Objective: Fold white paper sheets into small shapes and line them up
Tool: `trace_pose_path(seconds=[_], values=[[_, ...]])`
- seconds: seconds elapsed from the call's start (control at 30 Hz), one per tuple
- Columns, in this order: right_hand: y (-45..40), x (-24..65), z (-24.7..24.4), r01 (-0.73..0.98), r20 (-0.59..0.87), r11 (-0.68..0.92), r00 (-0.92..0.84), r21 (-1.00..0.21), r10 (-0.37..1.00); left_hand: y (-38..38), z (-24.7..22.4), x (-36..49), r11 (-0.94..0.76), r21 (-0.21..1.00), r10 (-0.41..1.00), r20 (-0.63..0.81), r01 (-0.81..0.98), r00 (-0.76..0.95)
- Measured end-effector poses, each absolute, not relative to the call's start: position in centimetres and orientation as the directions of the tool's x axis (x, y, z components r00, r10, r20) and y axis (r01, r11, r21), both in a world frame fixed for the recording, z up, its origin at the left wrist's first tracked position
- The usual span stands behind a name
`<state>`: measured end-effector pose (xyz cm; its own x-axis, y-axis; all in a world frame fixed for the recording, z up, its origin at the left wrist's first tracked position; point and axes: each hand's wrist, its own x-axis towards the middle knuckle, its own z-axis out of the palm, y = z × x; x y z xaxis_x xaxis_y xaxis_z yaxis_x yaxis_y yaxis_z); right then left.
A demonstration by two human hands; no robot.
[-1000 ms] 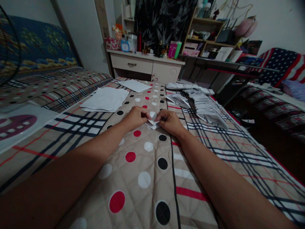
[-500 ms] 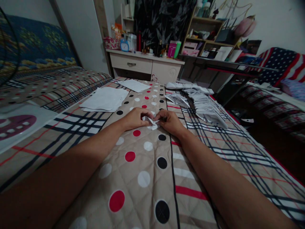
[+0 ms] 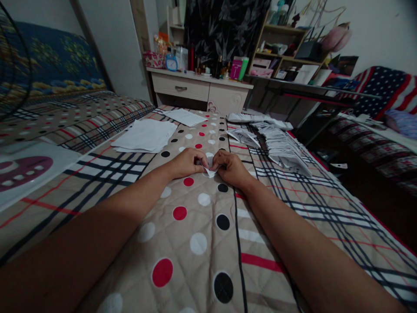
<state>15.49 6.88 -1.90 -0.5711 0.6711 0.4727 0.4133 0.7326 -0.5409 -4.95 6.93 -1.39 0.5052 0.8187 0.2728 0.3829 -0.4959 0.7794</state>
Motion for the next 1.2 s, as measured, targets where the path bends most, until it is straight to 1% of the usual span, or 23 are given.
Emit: trace_pose_path(seconds=[0.23,0.33,0.5,0.63,0.8,0.93,1.07,1.2], values=[[6.7,15.6,-1.9,0.451,0.467,0.746,-0.586,-0.49,0.662,7.0,-1.0,-5.4,-0.502,0.788,0.794,0.255,0.358,0.551],[6.6,15.6,-1.8,0.469,0.45,0.74,-0.592,-0.483,0.669,6.8,-1.0,-5.4,-0.525,0.759,0.789,0.264,0.386,0.554],[6.2,15.5,-1.3,0.485,0.418,0.728,-0.602,-0.485,0.68,6.3,-0.4,-5.1,-0.574,0.676,0.782,0.286,0.463,0.554],[5.9,15.4,-0.9,0.505,0.395,0.703,-0.589,-0.501,0.705,6.1,-0.2,-4.7,-0.575,0.675,0.787,0.303,0.461,0.537],[6.0,15.2,-1.2,0.519,0.389,0.643,-0.52,-0.564,0.761,6.4,-1.0,-4.4,-0.515,0.71,0.84,0.307,0.48,0.447],[6.4,15.1,-1.5,0.485,0.387,0.615,-0.491,-0.622,0.78,6.5,-1.3,-4.5,-0.469,0.729,0.872,0.292,0.498,0.393],[6.6,15.2,-1.6,0.445,0.37,0.58,-0.474,-0.682,0.799,6.7,-1.3,-4.6,-0.435,0.769,0.885,0.27,0.469,0.379],[6.8,15.2,-1.8,0.434,0.353,0.54,-0.439,-0.721,0.826,6.9,-1.4,-4.8,-0.421,0.773,0.89,0.25,0.474,0.382]])
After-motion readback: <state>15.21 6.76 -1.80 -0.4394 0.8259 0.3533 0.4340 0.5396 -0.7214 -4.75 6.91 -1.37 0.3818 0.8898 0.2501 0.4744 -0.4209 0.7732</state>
